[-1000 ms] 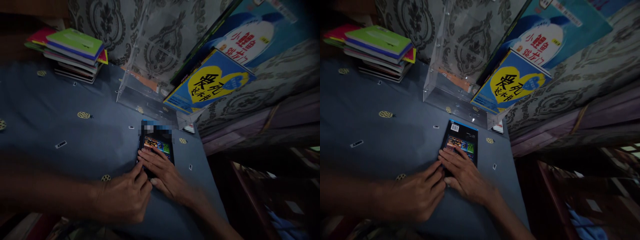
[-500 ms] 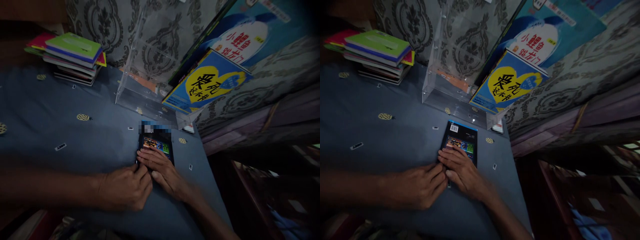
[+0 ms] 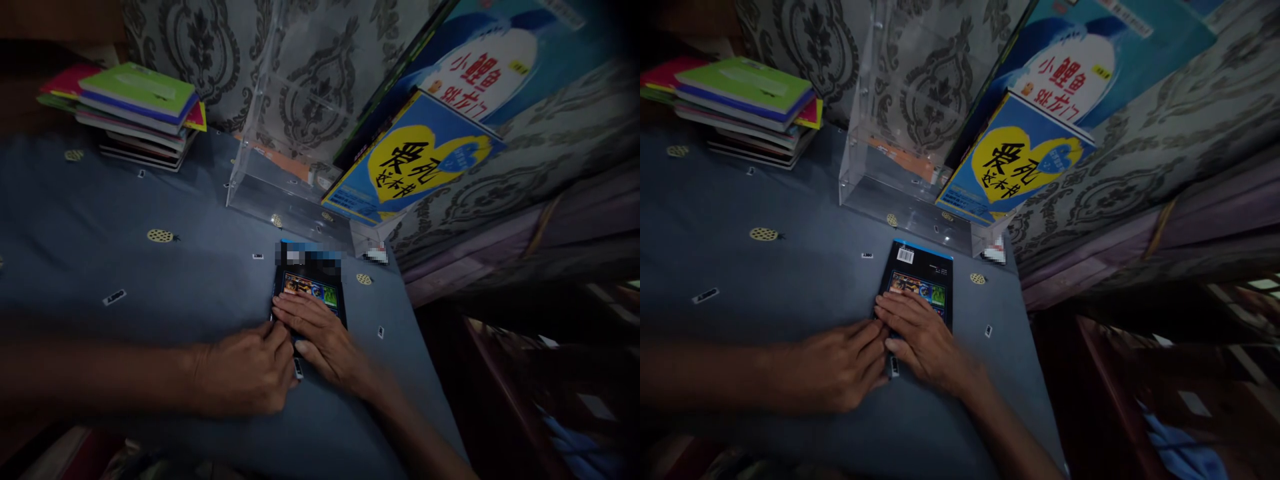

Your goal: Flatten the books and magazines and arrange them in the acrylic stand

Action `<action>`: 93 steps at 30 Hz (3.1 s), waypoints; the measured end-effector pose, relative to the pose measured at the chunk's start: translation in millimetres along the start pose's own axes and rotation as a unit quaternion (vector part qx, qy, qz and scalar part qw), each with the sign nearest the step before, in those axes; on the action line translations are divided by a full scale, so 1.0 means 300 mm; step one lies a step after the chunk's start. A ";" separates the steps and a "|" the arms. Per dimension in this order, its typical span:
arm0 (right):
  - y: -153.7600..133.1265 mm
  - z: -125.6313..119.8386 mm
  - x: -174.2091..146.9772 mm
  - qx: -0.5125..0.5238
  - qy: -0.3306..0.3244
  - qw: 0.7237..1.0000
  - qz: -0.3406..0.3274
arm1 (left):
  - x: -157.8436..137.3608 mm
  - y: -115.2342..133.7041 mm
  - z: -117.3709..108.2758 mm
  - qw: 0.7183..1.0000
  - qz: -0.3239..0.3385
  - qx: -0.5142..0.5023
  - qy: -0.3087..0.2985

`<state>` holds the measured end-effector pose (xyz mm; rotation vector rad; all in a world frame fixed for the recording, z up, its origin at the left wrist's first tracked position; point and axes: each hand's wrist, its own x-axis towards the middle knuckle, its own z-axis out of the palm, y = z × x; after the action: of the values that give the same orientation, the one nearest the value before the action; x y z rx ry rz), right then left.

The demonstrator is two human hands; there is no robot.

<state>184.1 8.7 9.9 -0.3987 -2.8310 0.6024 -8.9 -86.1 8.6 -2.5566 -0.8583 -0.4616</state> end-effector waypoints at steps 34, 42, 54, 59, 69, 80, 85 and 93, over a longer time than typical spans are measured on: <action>0.061 -0.014 0.063 0.018 0.009 1.000 0.000 | -0.007 -0.066 0.061 0.998 -0.046 -0.042 0.027; 0.081 -0.021 0.073 0.010 0.007 1.000 0.007 | -0.002 -0.093 0.078 0.998 -0.032 -0.013 0.055; 0.100 -0.019 0.088 -0.001 0.005 1.000 0.004 | -0.005 -0.098 0.085 0.997 -0.071 -0.013 0.011; 0.107 -0.029 0.098 -0.012 0.007 1.000 0.012 | -0.006 -0.121 0.093 0.997 -0.076 -0.007 0.016; 0.123 -0.023 0.100 -0.018 0.006 1.000 0.014 | -0.008 -0.128 0.103 0.992 -0.115 -0.041 -0.019; 0.142 -0.023 0.124 -0.036 0.004 0.999 0.035 | -0.002 -0.153 0.122 0.990 -0.136 -0.030 0.008; 0.145 -0.024 0.129 -0.032 0.009 0.999 0.032 | -0.004 -0.149 0.124 0.989 -0.137 -0.054 0.004; 0.179 -0.028 0.182 -0.051 0.023 0.997 0.050 | 0.001 -0.153 0.122 0.989 -0.135 -0.067 0.009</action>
<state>146.5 75.6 3.2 -0.5689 -2.8196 0.4617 -31.2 -35.3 -10.6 -2.5601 -1.2128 -0.6416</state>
